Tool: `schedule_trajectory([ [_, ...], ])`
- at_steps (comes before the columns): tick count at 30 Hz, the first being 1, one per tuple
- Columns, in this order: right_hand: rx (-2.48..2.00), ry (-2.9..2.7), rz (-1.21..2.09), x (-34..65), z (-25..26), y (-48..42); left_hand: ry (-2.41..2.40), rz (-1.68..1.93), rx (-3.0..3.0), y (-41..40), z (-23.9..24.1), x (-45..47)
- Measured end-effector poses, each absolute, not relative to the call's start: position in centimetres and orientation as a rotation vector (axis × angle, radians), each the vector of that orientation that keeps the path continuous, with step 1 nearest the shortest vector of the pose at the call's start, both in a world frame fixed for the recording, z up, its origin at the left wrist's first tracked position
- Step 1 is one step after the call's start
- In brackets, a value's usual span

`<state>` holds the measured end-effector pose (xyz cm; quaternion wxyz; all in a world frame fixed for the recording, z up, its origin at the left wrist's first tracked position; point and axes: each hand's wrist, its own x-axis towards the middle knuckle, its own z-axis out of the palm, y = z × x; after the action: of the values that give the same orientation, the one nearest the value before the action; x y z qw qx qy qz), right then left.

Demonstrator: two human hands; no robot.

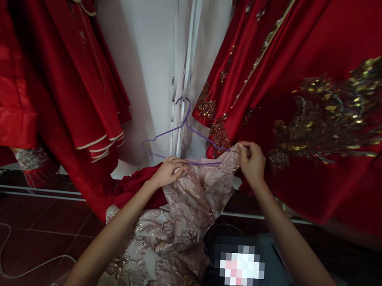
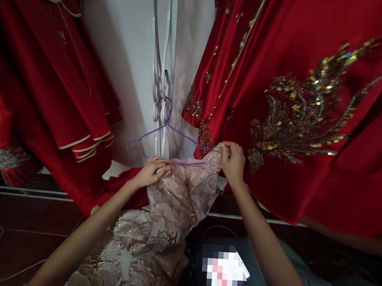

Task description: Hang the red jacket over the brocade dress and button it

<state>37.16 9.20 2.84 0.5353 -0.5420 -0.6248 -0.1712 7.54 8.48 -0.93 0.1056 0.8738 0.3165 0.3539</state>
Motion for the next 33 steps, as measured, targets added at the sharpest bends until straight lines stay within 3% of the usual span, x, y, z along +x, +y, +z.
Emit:
schedule_trajectory([
  [8, -1.267, -1.626, -0.390, 33.4, 3.6, 9.8, 0.889, 1.249, 2.313, 7.8, -0.7, 9.2],
  [13, -1.287, -1.653, -0.362, 34.3, 3.9, 10.4, 1.415, 1.567, 1.963, 10.1, -1.8, 3.1],
  [17, -1.280, -1.672, -0.319, 34.6, 4.4, 10.6, 1.705, 1.532, 1.693, 11.9, -4.4, -2.5],
  [24, -1.277, -1.673, -0.297, 34.6, 4.6, 10.5, 1.573, 1.606, 1.609, 13.6, -6.8, -4.8],
  [33, -1.274, -1.666, -0.259, 34.6, 4.7, 10.5, 1.451, 1.730, 1.609, 13.6, -6.1, -4.4],
])
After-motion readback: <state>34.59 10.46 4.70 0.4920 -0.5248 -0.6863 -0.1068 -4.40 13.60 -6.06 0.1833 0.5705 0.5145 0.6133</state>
